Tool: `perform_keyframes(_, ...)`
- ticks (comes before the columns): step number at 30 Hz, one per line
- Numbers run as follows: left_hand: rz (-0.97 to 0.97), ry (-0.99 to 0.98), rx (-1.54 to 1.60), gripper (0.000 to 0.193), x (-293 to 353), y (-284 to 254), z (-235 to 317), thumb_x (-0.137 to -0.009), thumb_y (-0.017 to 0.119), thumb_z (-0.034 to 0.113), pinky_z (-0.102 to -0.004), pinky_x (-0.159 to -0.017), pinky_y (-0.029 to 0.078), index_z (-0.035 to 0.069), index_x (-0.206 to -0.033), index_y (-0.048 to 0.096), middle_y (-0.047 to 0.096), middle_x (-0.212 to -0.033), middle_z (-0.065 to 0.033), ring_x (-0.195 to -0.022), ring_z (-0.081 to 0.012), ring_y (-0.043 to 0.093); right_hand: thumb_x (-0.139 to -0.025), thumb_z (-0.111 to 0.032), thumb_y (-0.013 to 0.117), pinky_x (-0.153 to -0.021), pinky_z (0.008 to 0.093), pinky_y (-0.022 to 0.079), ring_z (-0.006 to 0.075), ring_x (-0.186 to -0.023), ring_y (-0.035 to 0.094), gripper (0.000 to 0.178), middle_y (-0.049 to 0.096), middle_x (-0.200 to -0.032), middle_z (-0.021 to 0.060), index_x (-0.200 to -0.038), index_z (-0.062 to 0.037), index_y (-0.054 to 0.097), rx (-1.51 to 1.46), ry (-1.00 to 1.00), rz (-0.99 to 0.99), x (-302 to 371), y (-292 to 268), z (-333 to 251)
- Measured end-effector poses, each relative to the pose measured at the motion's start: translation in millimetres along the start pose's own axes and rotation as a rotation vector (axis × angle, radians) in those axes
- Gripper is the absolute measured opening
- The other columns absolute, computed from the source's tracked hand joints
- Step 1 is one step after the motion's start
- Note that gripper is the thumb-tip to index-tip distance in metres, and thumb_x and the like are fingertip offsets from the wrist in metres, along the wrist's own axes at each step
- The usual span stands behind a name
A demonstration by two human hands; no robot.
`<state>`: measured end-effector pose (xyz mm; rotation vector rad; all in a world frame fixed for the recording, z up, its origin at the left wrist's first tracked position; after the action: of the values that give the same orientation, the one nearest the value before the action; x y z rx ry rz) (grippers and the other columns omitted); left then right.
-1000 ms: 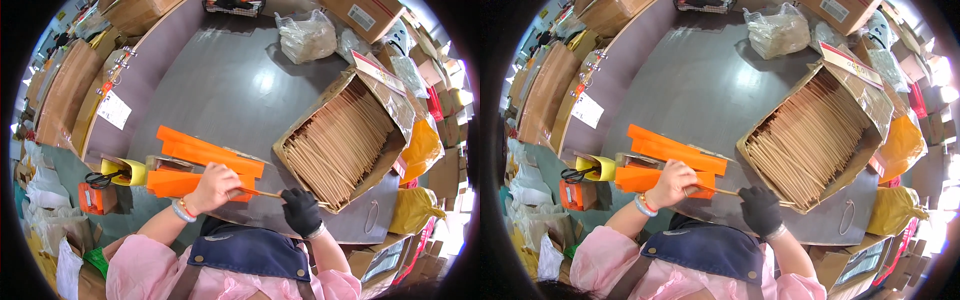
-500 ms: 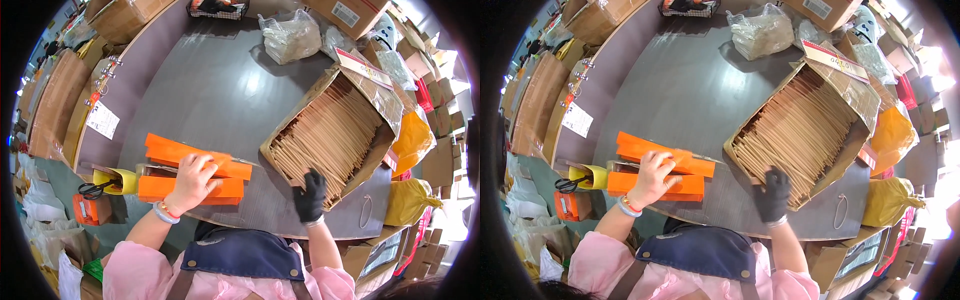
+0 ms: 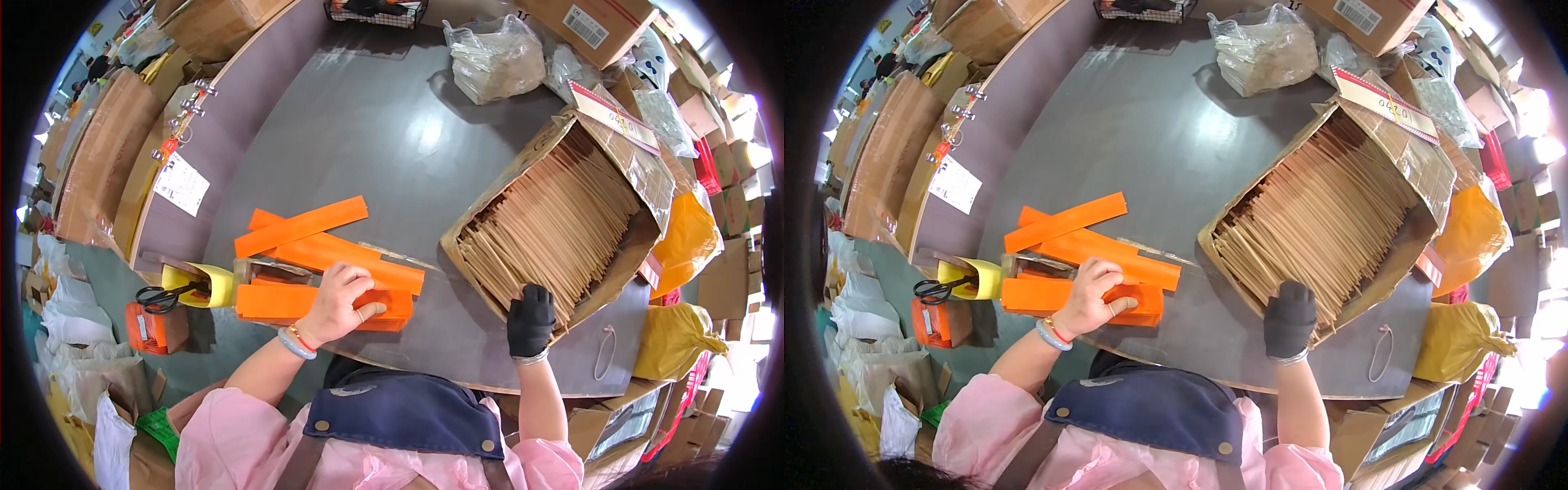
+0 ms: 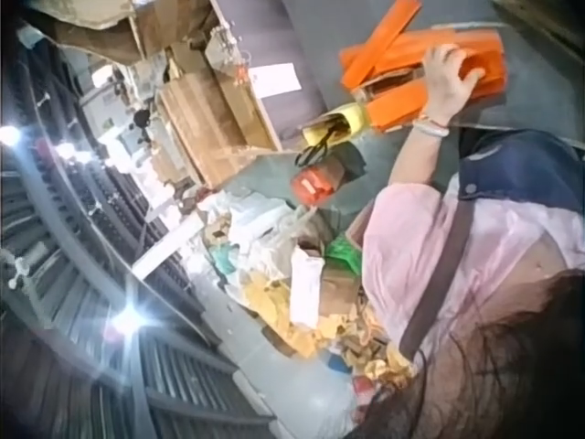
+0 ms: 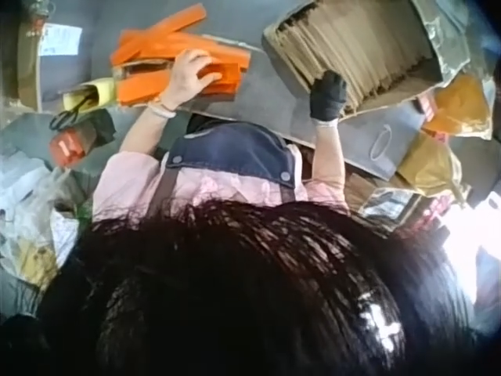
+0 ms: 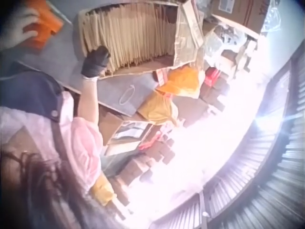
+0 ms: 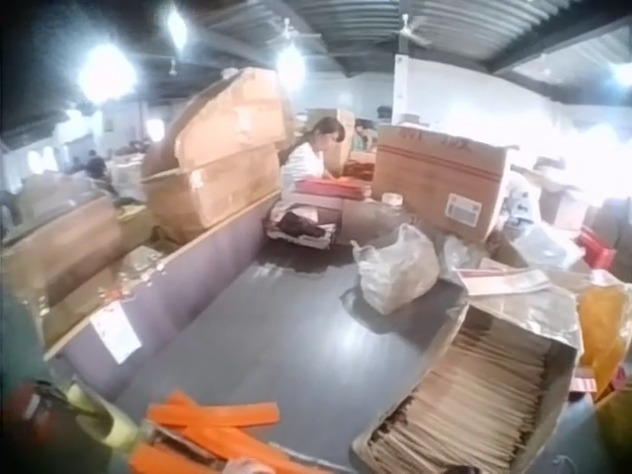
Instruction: Inserting wooden sticks into orange paper sleeves and bundling them.
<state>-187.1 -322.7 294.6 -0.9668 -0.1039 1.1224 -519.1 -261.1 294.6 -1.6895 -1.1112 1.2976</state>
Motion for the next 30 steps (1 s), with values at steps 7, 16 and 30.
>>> perform_keyframes(7,-0.118,-0.034,0.103,0.039,-3,-4,3,-0.063,0.089,0.025,-0.0342,-0.078,0.038,0.009,-0.088,0.065,0.058,-0.086,-0.0018,-0.085,-0.0226,0.053,-0.087,-0.006,0.06,-0.071,0.0455,0.045,0.0374,-0.083,0.057,0.015,0.06,-0.086,0.0166,-0.101,-0.0066,0.063,-0.074,-0.164,-0.141,0,-36,-30)
perform_keyframes(16,-0.183,-0.063,0.192,0.02,-1,-2,-4,-0.069,0.084,0.02,-0.0341,-0.078,0.035,0.014,-0.08,0.068,0.057,-0.078,0.0026,-0.079,-0.0169,0.055,-0.085,-0.011,0.067,-0.059,0.0401,0.046,0.0301,-0.066,0.06,0.028,0.057,-0.072,0.0108,-0.113,-0.0126,0.071,-0.325,-0.141,-0.339,11,-47,-55)
perform_keyframes(30,-0.222,0.048,0.153,0.018,0,-2,-4,-0.075,0.08,0.022,-0.0354,-0.078,0.036,0.013,-0.084,0.067,0.061,-0.083,0.0033,-0.082,-0.0176,0.056,-0.091,-0.02,0.063,-0.058,0.0403,0.047,0.0314,-0.064,0.062,0.017,0.061,-0.072,0.0104,-0.103,-0.0126,0.072,-0.367,-0.158,-0.513,17,-39,-56)
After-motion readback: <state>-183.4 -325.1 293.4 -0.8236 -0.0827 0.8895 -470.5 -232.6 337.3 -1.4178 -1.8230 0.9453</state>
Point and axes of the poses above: each hand's wrist, its own x-axis away from the middle knuckle, its own y-axis out of the palm, z = x × y, the point moved 3 cm from there along -x, towards the middle knuckle
